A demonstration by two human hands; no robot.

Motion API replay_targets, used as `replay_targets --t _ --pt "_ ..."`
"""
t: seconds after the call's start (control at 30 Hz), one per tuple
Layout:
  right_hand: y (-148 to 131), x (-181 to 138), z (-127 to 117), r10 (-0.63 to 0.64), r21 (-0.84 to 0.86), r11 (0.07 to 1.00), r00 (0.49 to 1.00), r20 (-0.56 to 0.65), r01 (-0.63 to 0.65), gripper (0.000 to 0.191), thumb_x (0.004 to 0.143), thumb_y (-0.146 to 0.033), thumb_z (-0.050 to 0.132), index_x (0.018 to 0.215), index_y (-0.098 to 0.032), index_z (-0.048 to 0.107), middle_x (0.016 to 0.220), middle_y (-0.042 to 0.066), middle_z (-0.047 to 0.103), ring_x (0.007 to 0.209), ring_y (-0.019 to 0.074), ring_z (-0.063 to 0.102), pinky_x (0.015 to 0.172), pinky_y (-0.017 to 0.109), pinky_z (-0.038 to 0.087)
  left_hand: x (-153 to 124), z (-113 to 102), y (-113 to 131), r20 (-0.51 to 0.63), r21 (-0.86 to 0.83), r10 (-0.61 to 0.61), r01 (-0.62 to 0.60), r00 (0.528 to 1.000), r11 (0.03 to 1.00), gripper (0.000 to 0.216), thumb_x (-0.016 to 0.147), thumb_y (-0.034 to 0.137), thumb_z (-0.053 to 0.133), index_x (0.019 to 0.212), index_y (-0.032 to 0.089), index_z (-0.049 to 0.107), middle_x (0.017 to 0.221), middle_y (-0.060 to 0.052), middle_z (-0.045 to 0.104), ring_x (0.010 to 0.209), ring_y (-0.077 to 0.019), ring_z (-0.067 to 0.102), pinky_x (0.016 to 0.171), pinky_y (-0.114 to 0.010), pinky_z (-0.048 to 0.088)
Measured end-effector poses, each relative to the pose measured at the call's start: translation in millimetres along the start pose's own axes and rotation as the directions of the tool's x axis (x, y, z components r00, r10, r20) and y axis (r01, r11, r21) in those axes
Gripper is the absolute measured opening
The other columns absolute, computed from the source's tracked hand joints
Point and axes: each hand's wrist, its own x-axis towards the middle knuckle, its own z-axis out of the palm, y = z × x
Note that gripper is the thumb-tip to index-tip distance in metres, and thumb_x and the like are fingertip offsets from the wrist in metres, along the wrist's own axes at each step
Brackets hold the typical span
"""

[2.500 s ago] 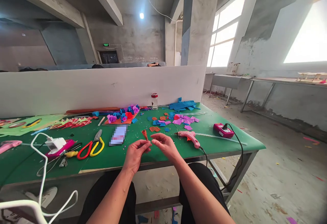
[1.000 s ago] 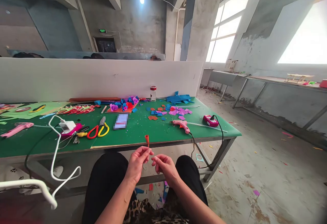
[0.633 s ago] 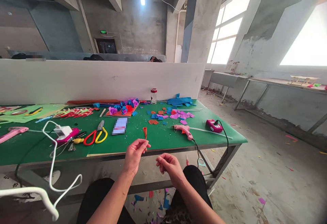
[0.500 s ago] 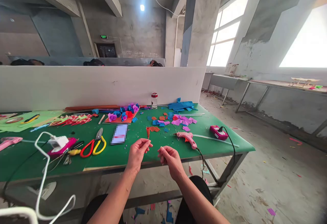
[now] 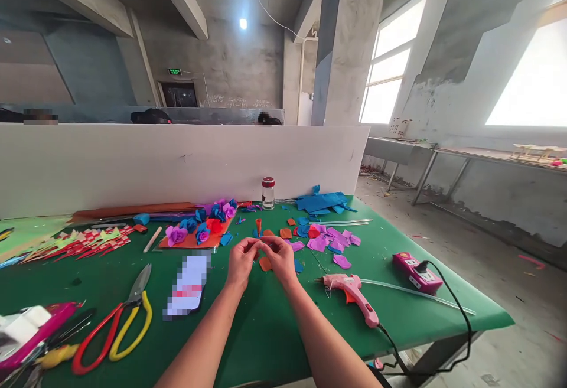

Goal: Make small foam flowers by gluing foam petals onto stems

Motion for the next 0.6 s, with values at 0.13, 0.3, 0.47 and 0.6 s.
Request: replay_targets --t 0.13,0.3,0.47,0.6 --pt "0.1 4.8 -6.7 0.029 -0.042 0.999 0.999 0.020 -0.028 0.031 0.070 -0.037 0.071 0.093 -0.016 0.072 0.074 0.002 0.064 0.055 0.0101 0.045 0.051 0.023 0.039 -2.0 2.1 -5.7 0.040 -0.041 -0.028 0.030 0.999 0.999 0.030 0.062 0.043 0.078 0.071 0.015 0.069 0.058 0.002 0.060 0.053 -0.0104 0.049 0.053 -0.022 0.040" --pt "-2.7 11.2 -11.6 0.097 -0.040 0.995 0.989 0.115 -0.093 0.033 0.066 -0.035 0.075 0.093 -0.017 0.071 0.072 0.000 0.064 0.055 0.0101 0.047 0.051 0.022 0.039 -5.6 2.6 -9.0 0.026 -0.078 -0.060 0.061 0.998 0.995 0.029 0.064 0.042 0.076 0.073 0.016 0.068 0.061 0.001 0.062 0.056 -0.0111 0.052 0.055 -0.022 0.043" --pt "4.7 11.3 -17.2 0.014 0.078 0.997 0.995 0.095 -0.022 0.034 0.070 -0.037 0.073 0.096 -0.018 0.068 0.074 0.000 0.063 0.059 0.0112 0.052 0.056 0.023 0.044 -4.6 6.3 -7.7 0.003 -0.028 -0.098 0.098 0.995 0.995 0.029 0.064 0.041 0.076 0.073 0.015 0.068 0.064 0.000 0.064 0.055 -0.0110 0.053 0.054 -0.022 0.044" --pt "4.9 10.9 -18.0 0.014 0.110 0.994 0.995 0.096 -0.025 0.030 0.071 -0.036 0.073 0.094 -0.017 0.069 0.072 0.000 0.063 0.060 0.0122 0.054 0.056 0.024 0.046 0.5 9.2 -8.5 0.052 -0.007 -0.056 0.057 0.997 0.998 0.027 0.063 0.039 0.078 0.072 0.015 0.069 0.059 0.001 0.062 0.053 -0.0101 0.050 0.053 -0.021 0.043"
